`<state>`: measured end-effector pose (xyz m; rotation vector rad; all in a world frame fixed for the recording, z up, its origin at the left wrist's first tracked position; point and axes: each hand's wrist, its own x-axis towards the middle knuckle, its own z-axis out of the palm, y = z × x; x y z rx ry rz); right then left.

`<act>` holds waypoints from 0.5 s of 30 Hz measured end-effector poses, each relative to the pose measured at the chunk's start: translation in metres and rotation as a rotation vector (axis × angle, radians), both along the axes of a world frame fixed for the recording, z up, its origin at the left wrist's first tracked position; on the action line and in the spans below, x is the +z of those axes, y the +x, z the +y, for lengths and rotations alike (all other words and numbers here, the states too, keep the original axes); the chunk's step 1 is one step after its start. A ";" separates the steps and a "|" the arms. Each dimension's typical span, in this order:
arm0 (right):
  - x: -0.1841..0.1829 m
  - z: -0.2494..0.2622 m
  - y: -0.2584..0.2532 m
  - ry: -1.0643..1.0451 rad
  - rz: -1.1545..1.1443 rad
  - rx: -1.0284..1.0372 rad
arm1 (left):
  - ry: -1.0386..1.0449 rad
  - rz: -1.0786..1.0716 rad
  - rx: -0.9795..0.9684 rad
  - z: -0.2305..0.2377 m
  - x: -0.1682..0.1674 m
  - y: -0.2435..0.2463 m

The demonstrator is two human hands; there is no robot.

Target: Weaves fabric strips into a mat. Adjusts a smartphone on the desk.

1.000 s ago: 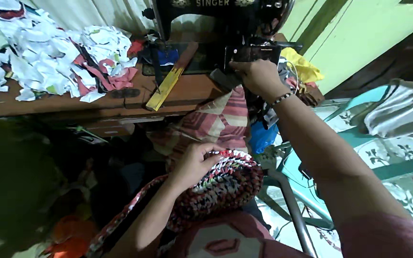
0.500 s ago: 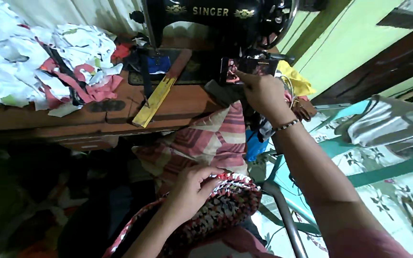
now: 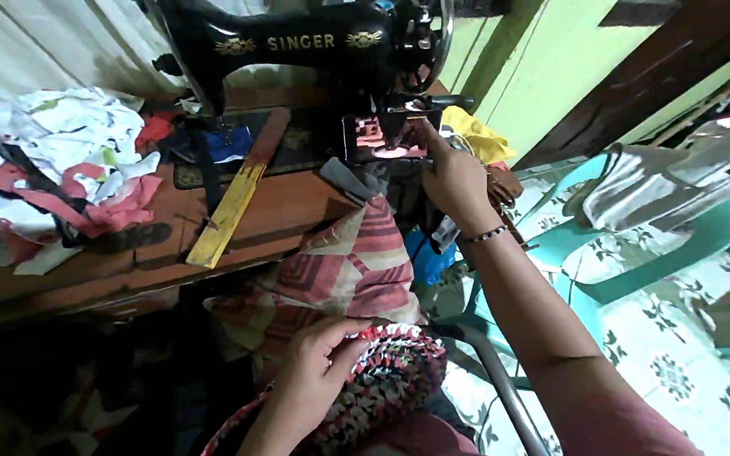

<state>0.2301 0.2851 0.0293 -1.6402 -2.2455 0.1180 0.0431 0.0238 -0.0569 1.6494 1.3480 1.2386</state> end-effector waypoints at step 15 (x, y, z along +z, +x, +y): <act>0.014 0.023 -0.030 -0.081 -0.201 0.017 | 0.028 0.020 0.012 0.001 -0.004 -0.001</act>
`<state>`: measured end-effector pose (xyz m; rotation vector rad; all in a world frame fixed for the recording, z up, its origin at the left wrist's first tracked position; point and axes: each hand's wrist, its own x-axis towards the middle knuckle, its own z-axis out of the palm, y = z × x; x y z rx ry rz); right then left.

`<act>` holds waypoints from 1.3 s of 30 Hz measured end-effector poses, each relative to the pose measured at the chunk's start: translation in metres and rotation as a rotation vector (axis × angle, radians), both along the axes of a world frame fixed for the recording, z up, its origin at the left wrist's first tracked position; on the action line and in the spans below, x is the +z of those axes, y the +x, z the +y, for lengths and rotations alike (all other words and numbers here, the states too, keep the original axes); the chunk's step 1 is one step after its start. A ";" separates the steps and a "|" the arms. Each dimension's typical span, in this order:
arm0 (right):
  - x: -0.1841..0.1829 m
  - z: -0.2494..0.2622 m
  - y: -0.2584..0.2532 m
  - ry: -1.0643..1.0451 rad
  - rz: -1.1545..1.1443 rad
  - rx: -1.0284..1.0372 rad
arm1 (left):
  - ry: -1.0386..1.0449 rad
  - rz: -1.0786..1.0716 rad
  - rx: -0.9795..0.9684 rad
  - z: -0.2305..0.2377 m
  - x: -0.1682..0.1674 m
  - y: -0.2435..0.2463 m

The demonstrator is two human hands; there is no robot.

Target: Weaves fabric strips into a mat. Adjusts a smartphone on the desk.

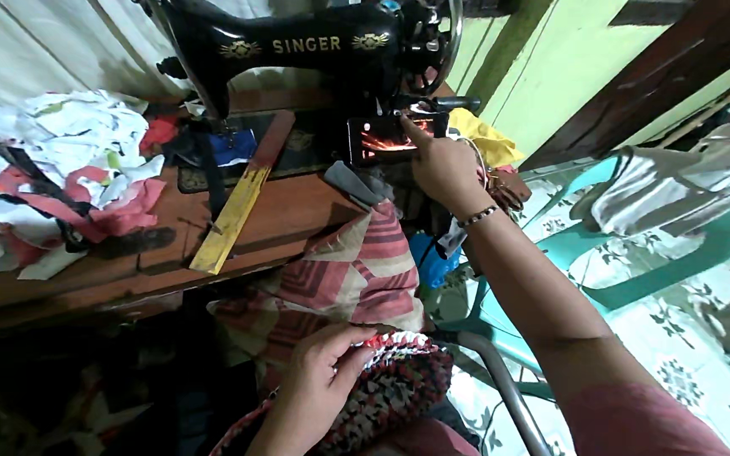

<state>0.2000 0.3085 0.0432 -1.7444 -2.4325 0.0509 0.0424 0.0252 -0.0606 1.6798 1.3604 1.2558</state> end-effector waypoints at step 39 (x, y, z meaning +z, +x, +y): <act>-0.027 0.006 0.037 0.236 0.282 0.359 | 0.012 0.007 0.008 0.003 -0.004 -0.001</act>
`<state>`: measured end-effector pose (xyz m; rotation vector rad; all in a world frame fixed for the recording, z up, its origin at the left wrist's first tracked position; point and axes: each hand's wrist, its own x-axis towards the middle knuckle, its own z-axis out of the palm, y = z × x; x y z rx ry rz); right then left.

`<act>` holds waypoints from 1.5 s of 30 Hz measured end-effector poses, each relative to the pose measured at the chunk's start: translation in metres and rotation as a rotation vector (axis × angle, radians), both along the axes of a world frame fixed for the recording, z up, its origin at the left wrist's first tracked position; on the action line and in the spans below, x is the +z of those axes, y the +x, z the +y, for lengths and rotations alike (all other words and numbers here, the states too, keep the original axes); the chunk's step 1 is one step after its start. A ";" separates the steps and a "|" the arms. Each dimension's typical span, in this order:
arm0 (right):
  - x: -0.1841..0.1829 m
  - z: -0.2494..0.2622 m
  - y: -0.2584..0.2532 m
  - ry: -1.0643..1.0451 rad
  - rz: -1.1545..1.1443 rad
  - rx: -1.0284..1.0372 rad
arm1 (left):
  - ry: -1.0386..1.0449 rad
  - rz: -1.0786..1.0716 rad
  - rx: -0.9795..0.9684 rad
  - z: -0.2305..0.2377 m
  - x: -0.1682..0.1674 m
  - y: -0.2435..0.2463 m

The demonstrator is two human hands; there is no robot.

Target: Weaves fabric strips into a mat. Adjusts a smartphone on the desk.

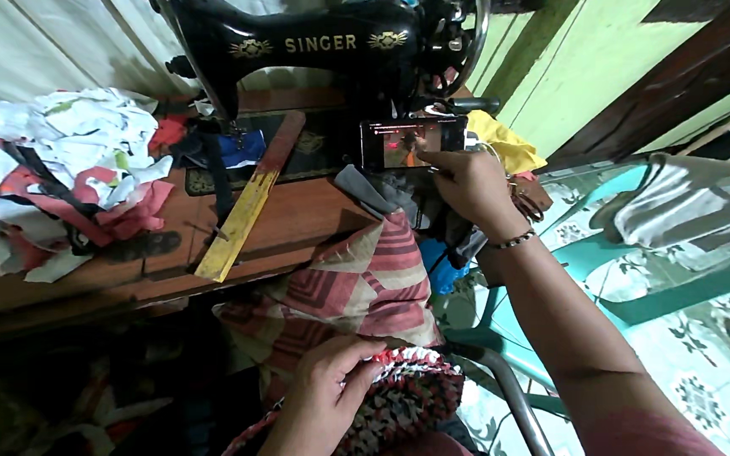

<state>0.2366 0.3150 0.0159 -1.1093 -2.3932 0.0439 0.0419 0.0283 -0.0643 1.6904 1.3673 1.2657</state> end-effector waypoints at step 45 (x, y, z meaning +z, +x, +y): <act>0.015 0.035 0.010 -0.066 -0.071 0.024 | 0.012 -0.003 -0.006 0.000 -0.002 -0.001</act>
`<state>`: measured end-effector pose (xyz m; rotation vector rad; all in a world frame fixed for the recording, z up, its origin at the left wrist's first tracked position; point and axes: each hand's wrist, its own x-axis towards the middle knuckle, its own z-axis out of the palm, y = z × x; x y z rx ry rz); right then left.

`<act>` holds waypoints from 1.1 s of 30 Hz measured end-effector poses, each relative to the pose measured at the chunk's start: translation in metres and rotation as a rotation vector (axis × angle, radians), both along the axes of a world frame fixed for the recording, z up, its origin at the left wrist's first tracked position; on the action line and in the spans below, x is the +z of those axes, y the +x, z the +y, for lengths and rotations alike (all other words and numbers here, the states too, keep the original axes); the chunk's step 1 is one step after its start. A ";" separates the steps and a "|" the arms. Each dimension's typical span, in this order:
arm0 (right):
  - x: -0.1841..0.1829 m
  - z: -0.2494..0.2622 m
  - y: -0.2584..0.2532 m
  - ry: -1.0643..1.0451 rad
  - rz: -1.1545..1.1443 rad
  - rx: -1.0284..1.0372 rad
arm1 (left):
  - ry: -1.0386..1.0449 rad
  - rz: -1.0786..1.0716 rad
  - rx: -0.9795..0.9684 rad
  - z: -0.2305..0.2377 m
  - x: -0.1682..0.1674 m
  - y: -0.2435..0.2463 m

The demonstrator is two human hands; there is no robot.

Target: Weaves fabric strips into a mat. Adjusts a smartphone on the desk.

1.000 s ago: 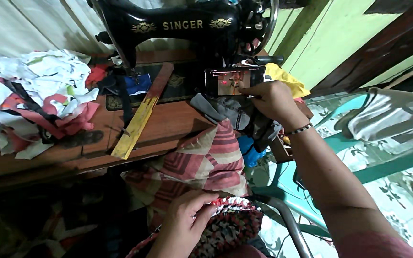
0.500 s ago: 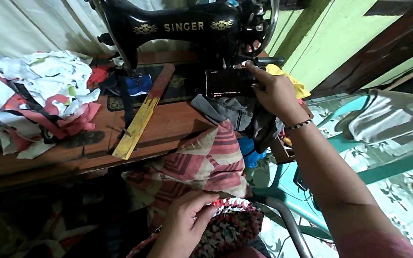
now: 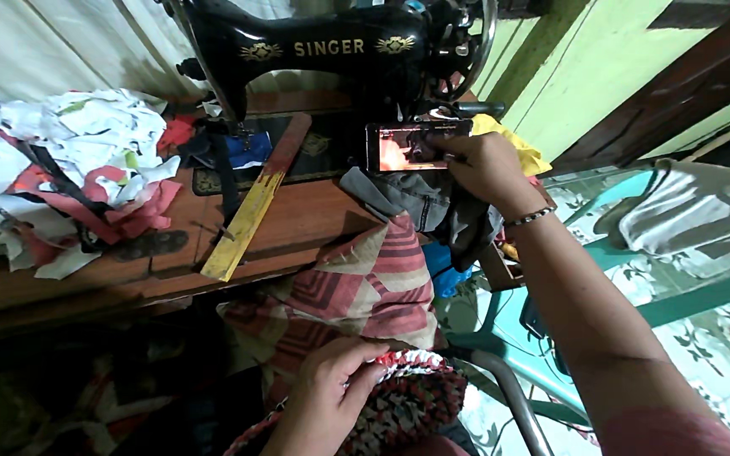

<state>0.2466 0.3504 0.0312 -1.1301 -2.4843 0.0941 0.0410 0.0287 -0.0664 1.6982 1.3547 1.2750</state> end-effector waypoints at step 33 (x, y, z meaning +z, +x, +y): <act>-0.009 0.001 0.011 0.017 0.066 0.234 | 0.004 0.008 0.004 0.000 0.000 0.000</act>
